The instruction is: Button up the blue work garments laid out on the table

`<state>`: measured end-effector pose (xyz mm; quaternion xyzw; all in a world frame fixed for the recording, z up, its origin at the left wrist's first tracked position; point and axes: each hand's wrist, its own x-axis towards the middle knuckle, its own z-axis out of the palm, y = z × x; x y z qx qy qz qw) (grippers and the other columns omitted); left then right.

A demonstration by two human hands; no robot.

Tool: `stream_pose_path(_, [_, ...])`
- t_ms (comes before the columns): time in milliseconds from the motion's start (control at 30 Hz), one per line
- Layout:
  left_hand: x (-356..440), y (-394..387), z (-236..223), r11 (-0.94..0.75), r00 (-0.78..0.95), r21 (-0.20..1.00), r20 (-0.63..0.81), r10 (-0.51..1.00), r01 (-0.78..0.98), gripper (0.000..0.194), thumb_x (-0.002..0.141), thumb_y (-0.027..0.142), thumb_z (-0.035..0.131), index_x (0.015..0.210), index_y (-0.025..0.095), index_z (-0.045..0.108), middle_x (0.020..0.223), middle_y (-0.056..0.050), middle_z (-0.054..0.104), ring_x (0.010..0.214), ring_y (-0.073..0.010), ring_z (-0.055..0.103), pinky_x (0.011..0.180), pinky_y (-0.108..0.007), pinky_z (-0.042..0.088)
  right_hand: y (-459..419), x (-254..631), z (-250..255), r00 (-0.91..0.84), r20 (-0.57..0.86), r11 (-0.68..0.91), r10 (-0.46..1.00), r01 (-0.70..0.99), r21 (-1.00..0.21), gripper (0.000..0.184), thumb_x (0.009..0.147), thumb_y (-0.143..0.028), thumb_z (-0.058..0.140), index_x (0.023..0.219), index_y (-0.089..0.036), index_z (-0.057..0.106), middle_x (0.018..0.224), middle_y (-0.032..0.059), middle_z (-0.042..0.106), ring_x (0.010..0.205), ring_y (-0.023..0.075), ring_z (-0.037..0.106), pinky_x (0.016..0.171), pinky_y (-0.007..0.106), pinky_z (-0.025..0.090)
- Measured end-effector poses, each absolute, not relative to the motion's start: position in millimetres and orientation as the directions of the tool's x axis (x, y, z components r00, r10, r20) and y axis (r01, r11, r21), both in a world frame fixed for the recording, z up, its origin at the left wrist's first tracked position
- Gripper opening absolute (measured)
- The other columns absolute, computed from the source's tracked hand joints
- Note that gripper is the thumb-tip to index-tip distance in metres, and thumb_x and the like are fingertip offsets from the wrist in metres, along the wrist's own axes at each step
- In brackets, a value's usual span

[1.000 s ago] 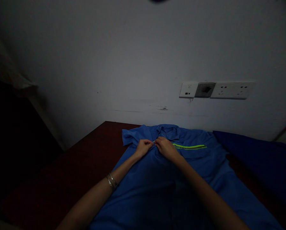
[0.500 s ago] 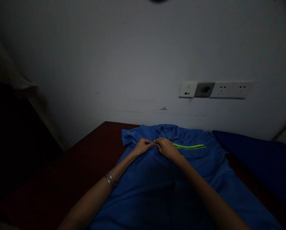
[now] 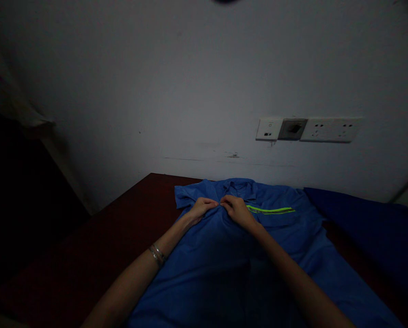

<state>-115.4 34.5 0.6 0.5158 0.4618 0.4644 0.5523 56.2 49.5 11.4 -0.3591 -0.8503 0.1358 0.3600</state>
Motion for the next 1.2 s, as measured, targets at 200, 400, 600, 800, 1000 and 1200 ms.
stream_pose_path(200, [-114,36,-4,0.029,0.114,0.997,-0.02,0.993,-0.073,0.03,0.053,0.034,0.075,0.071,0.01,0.071,0.067,-0.005,0.068,0.061,-0.0132,0.057,0.064,-0.025,0.044,51,58,13,-0.484,0.481,0.682,0.731,0.526,-0.508,0.016,0.081,-0.017,0.05,0.085,-0.017,0.066,0.084,0.0057,0.068,0.078,0.016,0.061,0.074,0.027,0.044])
stream_pose_path(400, [-114,35,-5,0.034,0.116,0.999,-0.03,0.993,-0.034,0.032,0.054,0.036,0.074,0.072,0.01,0.071,0.066,-0.004,0.067,0.06,-0.0132,0.056,0.063,-0.025,0.044,44,59,24,-0.657,0.372,0.752,0.655,0.616,-0.235,0.023,0.088,-0.017,0.042,0.097,-0.015,0.063,0.094,0.009,0.064,0.087,0.017,0.058,0.078,0.026,0.042])
stream_pose_path(600, [-115,40,-7,-0.008,0.12,1.0,0.007,0.993,0.009,0.028,0.056,0.034,0.073,0.072,0.011,0.071,0.065,-0.003,0.067,0.059,-0.0123,0.055,0.061,-0.024,0.042,35,56,30,-0.604,0.439,0.7,0.665,0.709,-0.085,0.017,0.086,-0.015,0.044,0.092,-0.017,0.059,0.096,0.0099,0.057,0.091,0.0196,0.052,0.069,0.025,0.042])
stream_pose_path(800, [-115,41,-5,-0.023,0.12,1.0,0.023,0.993,-0.006,0.031,0.053,0.035,0.075,0.071,0.011,0.071,0.064,-0.003,0.066,0.059,-0.0121,0.054,0.062,-0.025,0.042,36,55,28,-0.519,0.533,0.712,0.668,0.656,-0.252,0.012,0.084,-0.014,0.045,0.083,-0.019,0.056,0.091,0.0055,0.054,0.089,0.0176,0.048,0.076,0.027,0.041])
stream_pose_path(1000, [-113,39,0,-0.069,0.1,0.997,0.07,0.992,-0.019,0.032,0.055,0.036,0.074,0.072,0.01,0.07,0.067,-0.004,0.067,0.062,-0.0133,0.055,0.067,-0.027,0.043,38,50,22,-0.413,0.616,0.719,0.671,0.566,-0.404,0.014,0.082,-0.01,0.043,0.075,-0.019,0.052,0.086,0.0045,0.055,0.086,0.0181,0.048,0.078,0.028,0.04])
stream_pose_path(1200, [-110,42,2,-0.135,0.055,0.977,0.128,0.99,0.162,0.021,0.063,0.029,0.066,0.07,0.01,0.07,0.068,-0.004,0.067,0.063,-0.0146,0.056,0.067,-0.027,0.043,39,48,17,-0.362,0.639,0.701,0.679,0.577,-0.418,0.013,0.082,-0.013,0.044,0.078,-0.019,0.054,0.089,0.0062,0.056,0.088,0.0196,0.05,0.079,0.03,0.04])
